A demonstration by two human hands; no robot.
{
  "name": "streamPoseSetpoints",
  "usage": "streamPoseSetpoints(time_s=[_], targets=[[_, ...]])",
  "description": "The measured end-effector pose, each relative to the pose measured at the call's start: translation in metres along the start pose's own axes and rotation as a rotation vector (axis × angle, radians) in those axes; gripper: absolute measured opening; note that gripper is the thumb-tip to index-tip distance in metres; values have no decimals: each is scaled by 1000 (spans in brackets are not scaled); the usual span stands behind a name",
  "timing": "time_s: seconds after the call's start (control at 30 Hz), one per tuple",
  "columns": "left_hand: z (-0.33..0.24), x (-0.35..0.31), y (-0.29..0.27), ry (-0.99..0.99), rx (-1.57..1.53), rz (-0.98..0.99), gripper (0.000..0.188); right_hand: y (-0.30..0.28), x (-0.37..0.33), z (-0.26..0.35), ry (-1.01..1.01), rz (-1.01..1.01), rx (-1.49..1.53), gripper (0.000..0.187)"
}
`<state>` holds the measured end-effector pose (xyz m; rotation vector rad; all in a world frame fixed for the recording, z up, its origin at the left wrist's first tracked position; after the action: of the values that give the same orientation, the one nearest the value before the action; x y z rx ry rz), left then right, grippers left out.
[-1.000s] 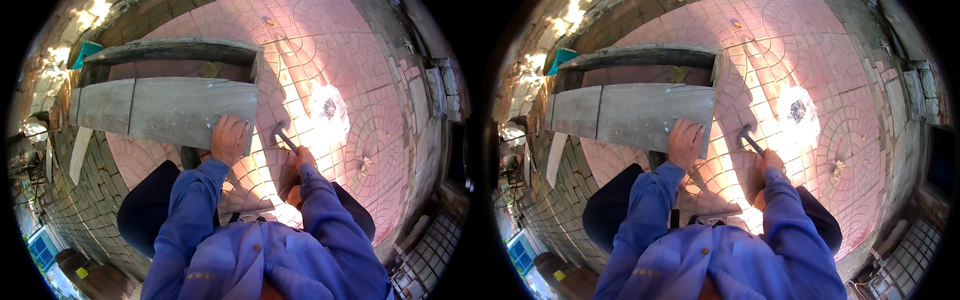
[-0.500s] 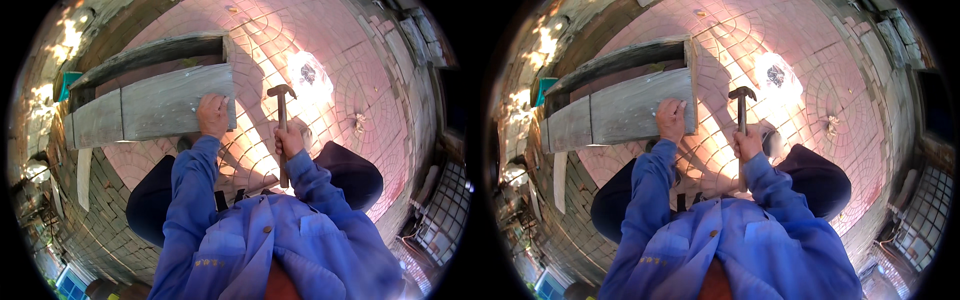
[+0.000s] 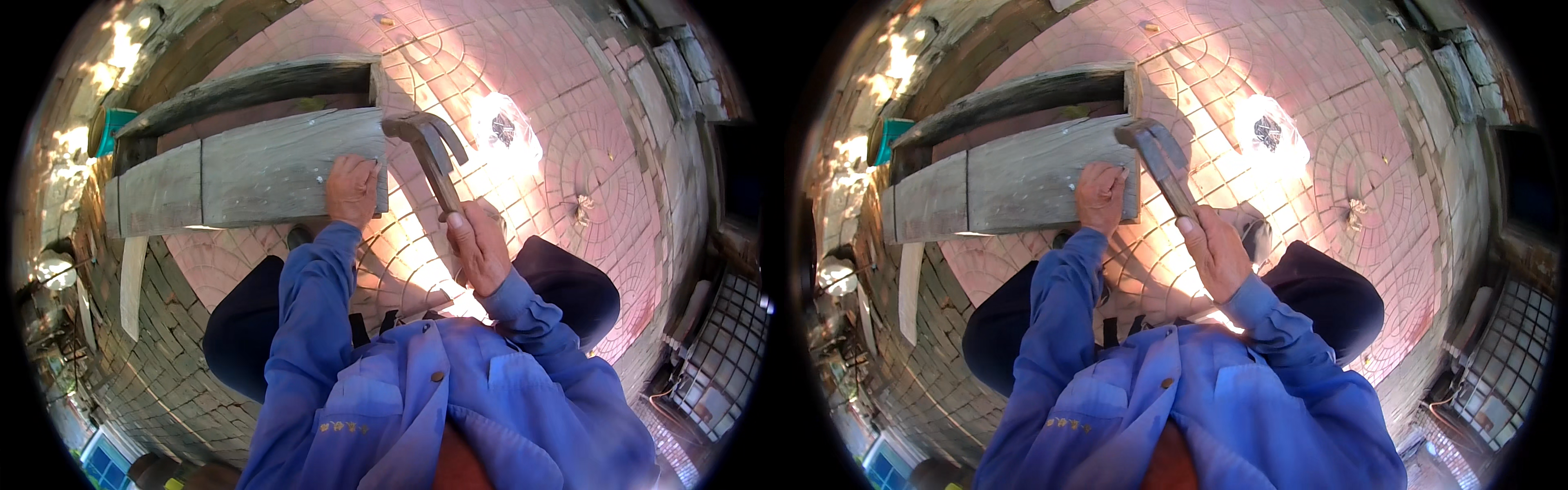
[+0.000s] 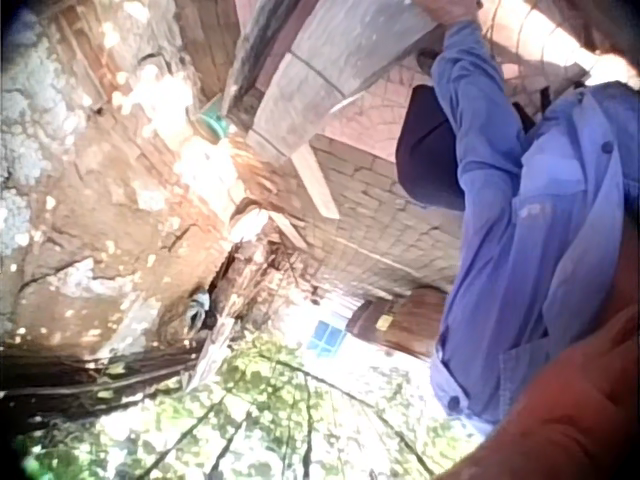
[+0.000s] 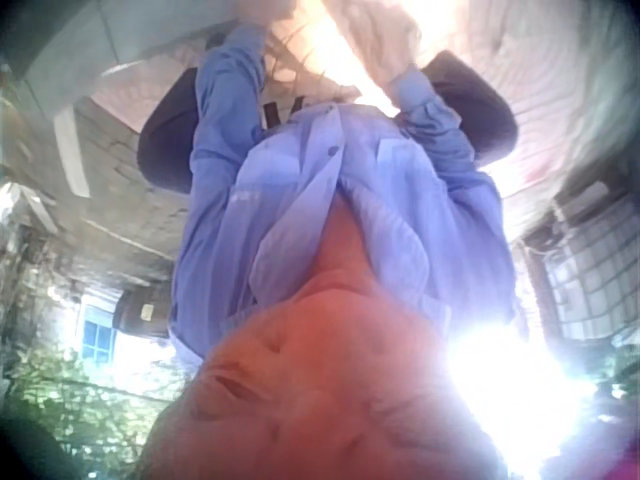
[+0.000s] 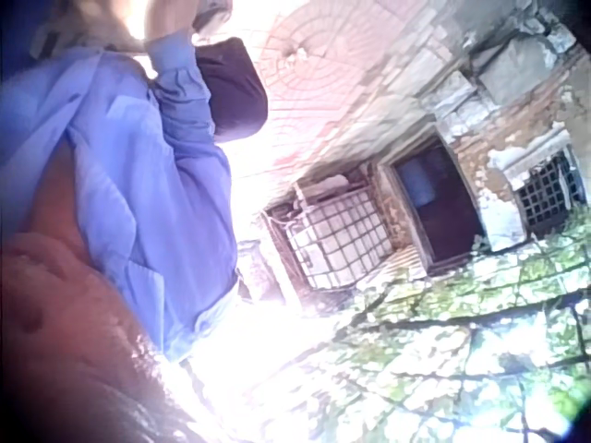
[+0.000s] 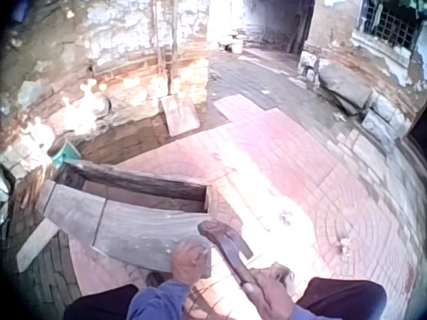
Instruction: The person assembles a wooden box by hand, using a hammer to drive nails into the wooden planks. They position the planks, hammer nails, and adjust the structure to form the box.
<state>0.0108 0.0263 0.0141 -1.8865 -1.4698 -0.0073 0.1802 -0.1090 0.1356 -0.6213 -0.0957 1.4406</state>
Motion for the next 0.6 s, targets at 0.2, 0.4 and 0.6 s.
streamPoseSetpoints(time_s=[0.2, 0.4, 0.6], targets=[[4, -2, 0, 15, -8, 20, 6, 8, 10, -4, -122, 22, -292, 37], [4, -4, 0, 9, -2, 17, 7, 1, 16, 21, -49, 85, -285, 38], [0, -1, 2, 25, -15, 12, 7, 13, 18, -19, -86, 0, -310, 41]])
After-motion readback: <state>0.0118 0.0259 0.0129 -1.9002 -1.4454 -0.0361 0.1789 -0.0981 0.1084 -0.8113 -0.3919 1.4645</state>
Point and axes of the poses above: each hand's wrist, its own x-axis towards the middle knuckle, its own y-axis out of the palm, z = x × y, the point moved 3 cm from there along x, towards the middle knuckle, and after that the axes turned 8 degrees about -x, right-handed, at the moved point
